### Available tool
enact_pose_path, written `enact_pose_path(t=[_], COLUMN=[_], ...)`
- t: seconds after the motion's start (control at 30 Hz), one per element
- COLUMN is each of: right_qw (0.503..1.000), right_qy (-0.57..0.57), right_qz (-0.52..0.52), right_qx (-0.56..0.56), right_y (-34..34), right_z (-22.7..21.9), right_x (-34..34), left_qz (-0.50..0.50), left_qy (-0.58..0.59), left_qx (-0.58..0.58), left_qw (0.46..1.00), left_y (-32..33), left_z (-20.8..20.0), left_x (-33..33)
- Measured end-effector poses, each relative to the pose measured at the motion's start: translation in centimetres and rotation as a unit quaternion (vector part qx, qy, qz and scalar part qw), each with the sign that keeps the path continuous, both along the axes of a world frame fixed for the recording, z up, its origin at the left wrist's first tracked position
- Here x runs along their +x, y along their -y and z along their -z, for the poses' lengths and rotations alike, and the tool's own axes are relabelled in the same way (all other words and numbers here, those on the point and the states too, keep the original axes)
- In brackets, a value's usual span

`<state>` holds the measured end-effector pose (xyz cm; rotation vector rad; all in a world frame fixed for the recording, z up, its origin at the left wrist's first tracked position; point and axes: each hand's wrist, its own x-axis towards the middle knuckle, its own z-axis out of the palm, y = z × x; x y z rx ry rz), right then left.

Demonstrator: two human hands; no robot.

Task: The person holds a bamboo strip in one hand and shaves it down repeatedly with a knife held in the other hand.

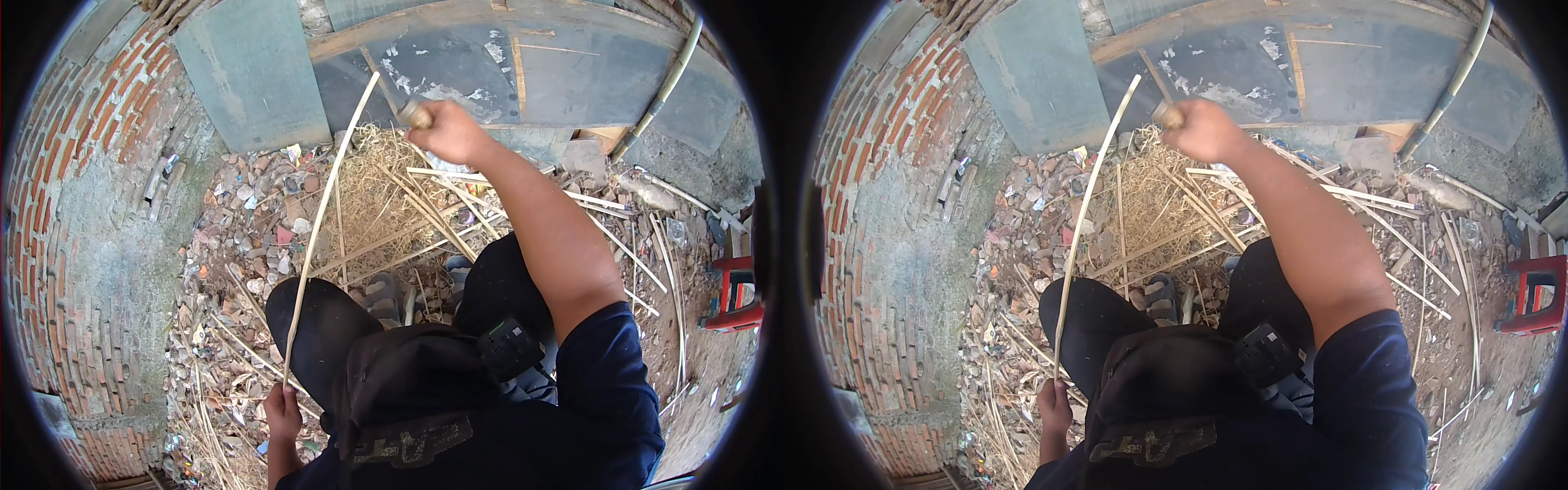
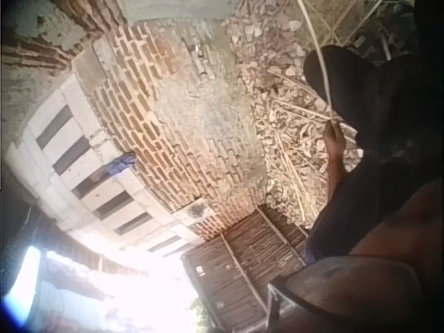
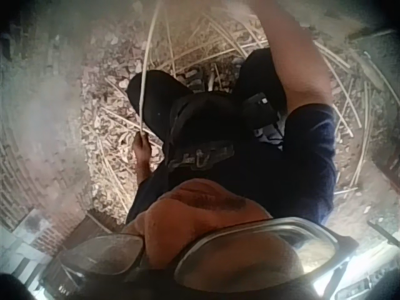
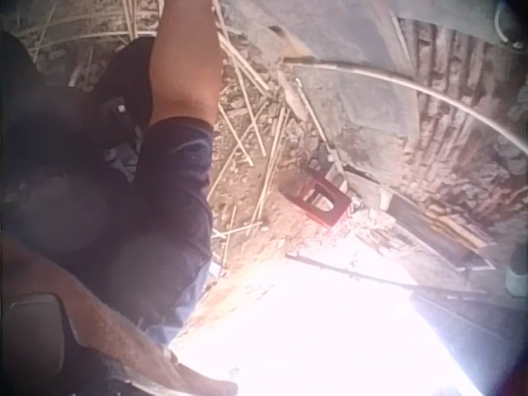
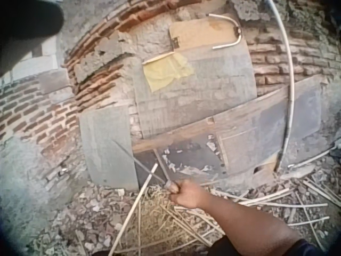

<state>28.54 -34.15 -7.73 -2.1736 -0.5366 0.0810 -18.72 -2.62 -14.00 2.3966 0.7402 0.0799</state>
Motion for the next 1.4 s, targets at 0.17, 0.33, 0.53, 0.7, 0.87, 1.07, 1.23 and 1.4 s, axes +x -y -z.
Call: enact_pose_path(t=[0.17, 0.33, 0.53, 0.7, 0.87, 1.07, 1.23, 1.4], right_qw=[0.968, 0.932, 0.968, 0.926, 0.953, 0.941, 0.961, 0.973], right_qy=[0.041, 0.075, -0.027, 0.143, -0.024, 0.101, -0.047, 0.039], right_qz=[-0.206, -0.287, -0.189, -0.258, -0.203, -0.236, -0.149, -0.104], right_qx=[-0.137, -0.207, -0.162, -0.237, -0.223, -0.221, -0.230, -0.205], right_y=[-2.8, -4.4, -3.8, -5.2, -4.0, -6.9, -5.2, -2.6], right_z=[0.1, 1.3, 2.3, 1.7, 4.2, 1.0, 3.1, 4.4], right_x=[-2.8, -3.9, -0.8, -4.0, -0.2, -4.3, -0.2, 1.6], left_qz=[-0.006, 0.023, 0.030, 0.031, 0.042, 0.006, 0.005, 0.026], left_qy=[0.001, 0.026, -0.008, 0.020, 0.013, 0.020, 0.003, 0.010], left_qx=[-0.028, 0.035, 0.101, 0.103, 0.124, 0.113, 0.194, 0.230], left_qw=[1.000, 0.999, 0.994, 0.994, 0.991, 0.993, 0.981, 0.973], left_y=[0.7, 1.3, 1.0, 1.2, 0.9, 1.6, 1.9, 1.0], left_z=[0.2, 0.5, 0.7, 0.8, 0.6, 1.4, 1.1, 1.5], left_x=[1.6, 2.6, 3.0, 2.5, 3.9, 2.2, 2.7, 2.7])
